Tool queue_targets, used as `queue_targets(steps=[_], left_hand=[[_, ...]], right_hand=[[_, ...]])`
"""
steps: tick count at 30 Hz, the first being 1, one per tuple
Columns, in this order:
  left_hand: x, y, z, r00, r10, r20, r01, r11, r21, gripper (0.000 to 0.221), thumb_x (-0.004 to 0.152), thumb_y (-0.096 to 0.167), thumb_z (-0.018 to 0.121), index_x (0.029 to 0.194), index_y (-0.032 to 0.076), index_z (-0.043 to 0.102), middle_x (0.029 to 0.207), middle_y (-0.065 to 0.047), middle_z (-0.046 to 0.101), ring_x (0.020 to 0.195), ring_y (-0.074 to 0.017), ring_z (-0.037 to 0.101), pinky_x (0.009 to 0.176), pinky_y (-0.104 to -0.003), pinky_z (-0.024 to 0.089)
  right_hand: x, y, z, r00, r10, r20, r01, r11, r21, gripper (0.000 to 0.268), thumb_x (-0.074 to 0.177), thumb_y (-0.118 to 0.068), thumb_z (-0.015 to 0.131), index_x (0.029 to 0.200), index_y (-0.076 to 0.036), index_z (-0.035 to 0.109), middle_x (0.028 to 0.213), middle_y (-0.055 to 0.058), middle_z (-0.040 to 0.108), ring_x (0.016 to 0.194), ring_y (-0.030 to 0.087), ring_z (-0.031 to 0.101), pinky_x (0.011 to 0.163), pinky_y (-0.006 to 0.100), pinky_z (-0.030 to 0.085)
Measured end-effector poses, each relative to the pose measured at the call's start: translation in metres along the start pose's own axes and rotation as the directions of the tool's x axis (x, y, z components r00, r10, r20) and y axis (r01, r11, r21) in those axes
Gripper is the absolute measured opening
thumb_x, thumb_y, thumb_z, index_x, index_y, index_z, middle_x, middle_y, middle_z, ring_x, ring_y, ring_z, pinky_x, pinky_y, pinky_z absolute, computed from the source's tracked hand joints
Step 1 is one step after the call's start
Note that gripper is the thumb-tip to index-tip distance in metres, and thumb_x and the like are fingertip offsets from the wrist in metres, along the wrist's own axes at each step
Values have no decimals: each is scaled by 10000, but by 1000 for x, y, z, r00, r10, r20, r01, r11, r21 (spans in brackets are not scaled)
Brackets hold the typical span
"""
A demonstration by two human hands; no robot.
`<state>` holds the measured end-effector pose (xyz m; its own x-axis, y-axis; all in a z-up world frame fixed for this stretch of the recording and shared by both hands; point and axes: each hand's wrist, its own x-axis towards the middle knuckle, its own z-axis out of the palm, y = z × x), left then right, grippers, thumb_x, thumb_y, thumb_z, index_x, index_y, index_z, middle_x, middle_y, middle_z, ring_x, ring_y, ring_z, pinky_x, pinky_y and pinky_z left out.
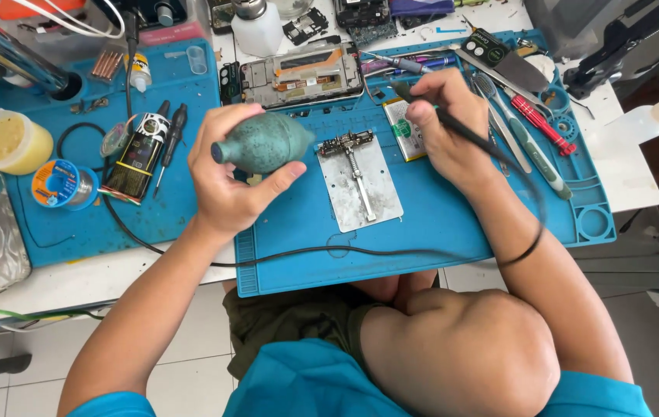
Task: Soldering a small electronic component onto a circuit board using a soldering iron and a manual air blower.
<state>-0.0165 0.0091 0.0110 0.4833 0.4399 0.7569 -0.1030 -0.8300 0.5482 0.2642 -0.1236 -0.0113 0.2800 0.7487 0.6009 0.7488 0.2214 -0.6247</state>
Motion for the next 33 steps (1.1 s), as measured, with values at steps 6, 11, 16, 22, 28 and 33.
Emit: queue_targets(steps=[6,11,16,22,28,33], left_hand=[[0,-5,3,981,-183,62,191,968,-165,602,890,217,879,1367,104,529,1359,-118,541,1286,-292,585,1004,-366,643],[33,-3,8,980,-56,193,69,996,-61,706,895,198,909,1427,45,472,1361,-185,595,1276,-320,624,1082,-409,553],[66,-8,20,958,49,282,-11,991,-134,672,879,124,858,1417,43,465,1322,-194,562,1217,-322,604,1009,-398,563],[64,-15,26,904,-121,409,232,944,-234,628,750,131,813,1299,107,509,1284,-149,567,1200,-312,616,1053,-402,604],[42,-11,13,900,-203,387,261,960,-102,622,634,204,811,1210,93,602,1244,-189,536,1198,-344,602,987,-450,595],[45,-10,10,928,-18,371,101,973,-206,306,784,196,771,992,-2,666,936,-193,715,859,-307,735,749,-382,614]], right_hand=[[-3,-6,3,985,-135,112,130,990,48,505,1113,-456,444,1078,8,640,945,132,647,814,245,611,718,361,473],[0,-8,5,987,-48,155,43,998,36,431,1126,-409,464,1057,-25,648,910,86,657,769,196,613,682,331,466],[15,-18,2,970,207,124,-225,963,150,292,1118,-333,528,1032,-67,611,886,65,703,681,120,644,581,234,522],[43,-28,-9,922,292,255,-308,951,26,117,1041,-188,636,990,-92,678,901,23,722,829,125,682,790,271,534],[42,-36,-1,904,265,334,-315,943,104,367,1029,-421,466,987,-118,670,865,6,787,791,105,725,697,261,525],[26,-46,-6,868,200,454,-244,969,38,412,989,-438,482,1050,-106,718,948,16,784,758,118,746,676,243,534]])
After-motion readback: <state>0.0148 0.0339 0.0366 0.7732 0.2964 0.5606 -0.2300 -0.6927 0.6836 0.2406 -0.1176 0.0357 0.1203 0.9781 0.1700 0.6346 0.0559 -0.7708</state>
